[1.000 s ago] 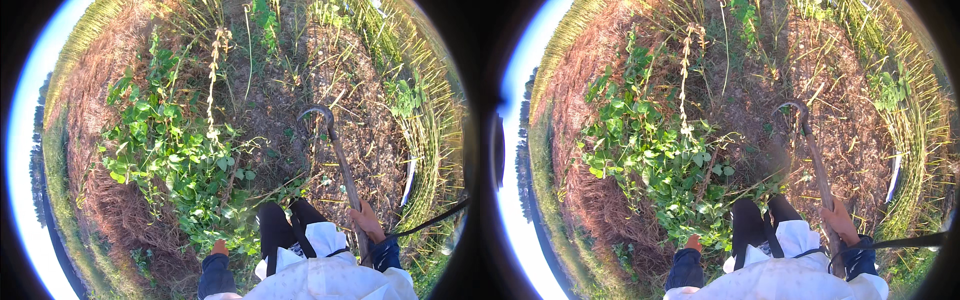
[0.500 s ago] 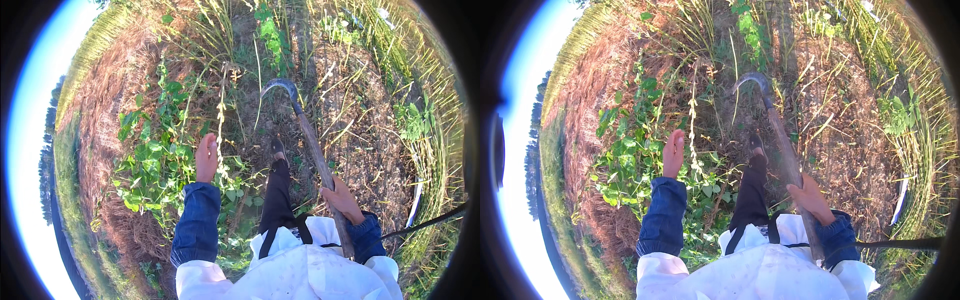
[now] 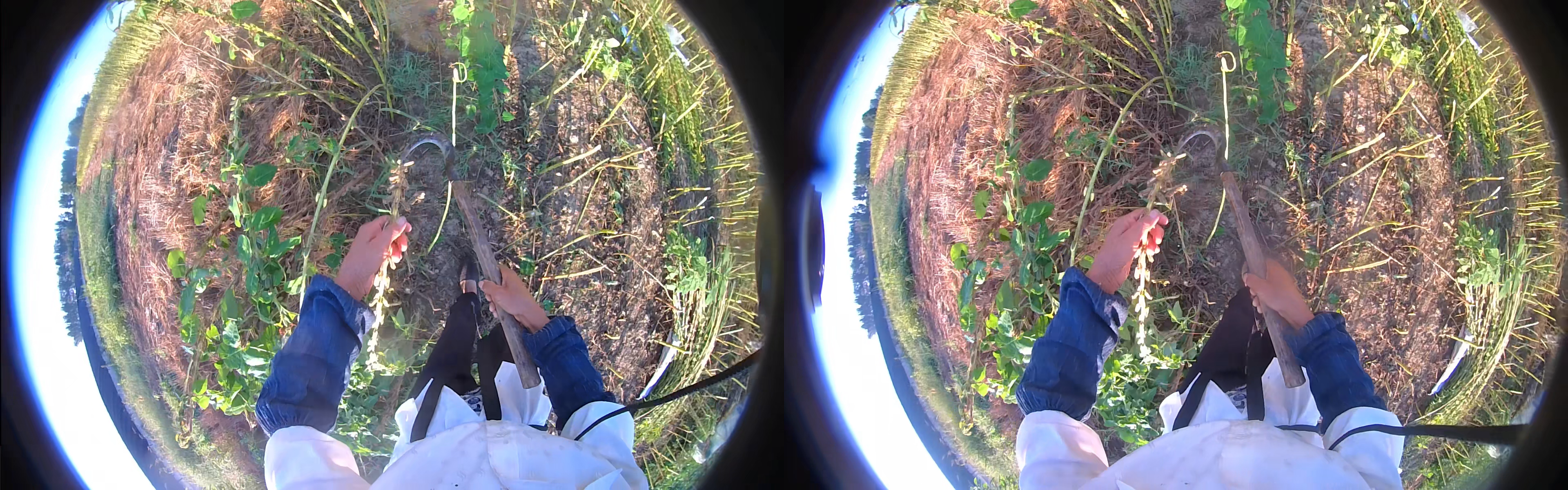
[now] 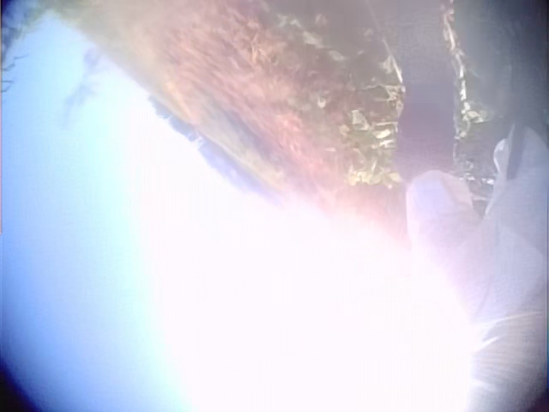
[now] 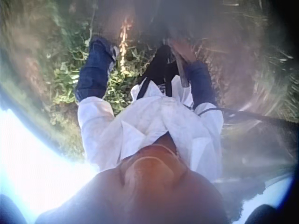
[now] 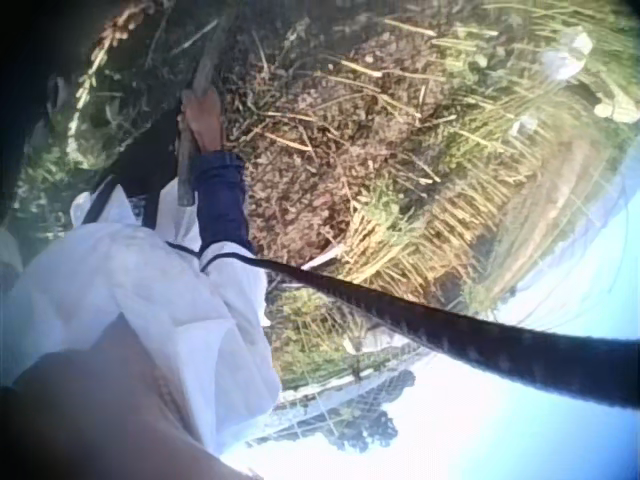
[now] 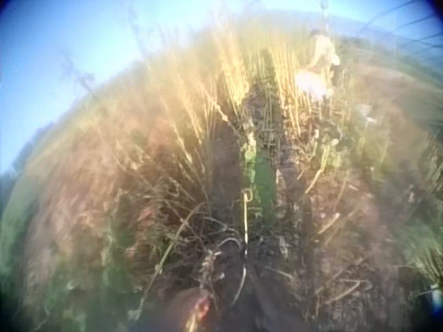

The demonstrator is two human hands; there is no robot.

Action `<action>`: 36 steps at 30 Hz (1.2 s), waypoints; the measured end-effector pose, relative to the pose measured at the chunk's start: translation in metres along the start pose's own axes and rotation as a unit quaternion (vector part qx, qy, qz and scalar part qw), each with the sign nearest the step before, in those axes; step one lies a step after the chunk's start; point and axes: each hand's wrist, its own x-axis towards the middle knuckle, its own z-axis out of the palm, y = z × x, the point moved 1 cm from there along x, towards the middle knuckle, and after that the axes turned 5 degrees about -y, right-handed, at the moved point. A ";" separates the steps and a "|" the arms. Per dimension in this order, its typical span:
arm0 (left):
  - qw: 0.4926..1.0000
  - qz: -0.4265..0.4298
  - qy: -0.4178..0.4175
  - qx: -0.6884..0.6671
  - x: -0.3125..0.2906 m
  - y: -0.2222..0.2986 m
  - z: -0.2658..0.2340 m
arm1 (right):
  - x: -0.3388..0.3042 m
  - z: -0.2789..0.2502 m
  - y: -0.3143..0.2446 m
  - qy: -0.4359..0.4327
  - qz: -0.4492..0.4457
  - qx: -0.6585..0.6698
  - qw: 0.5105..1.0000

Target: The person harvests crops in an outdoor field, first by picking leafy greens from a plant by hand and then using a sickle to cut tall stalks near the base.

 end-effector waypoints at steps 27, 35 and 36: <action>0.964 -0.185 0.189 0.029 -0.139 -0.034 -0.064 | -0.041 -0.153 -0.168 -0.032 0.217 -0.297 0.929; 0.925 -0.119 0.163 0.321 -0.084 -0.004 -0.020 | 0.012 -0.142 -0.204 -0.075 0.102 -0.199 0.972; 0.913 -0.094 0.166 0.361 -0.072 0.004 -0.023 | 0.020 -0.138 -0.209 -0.053 0.060 -0.245 0.966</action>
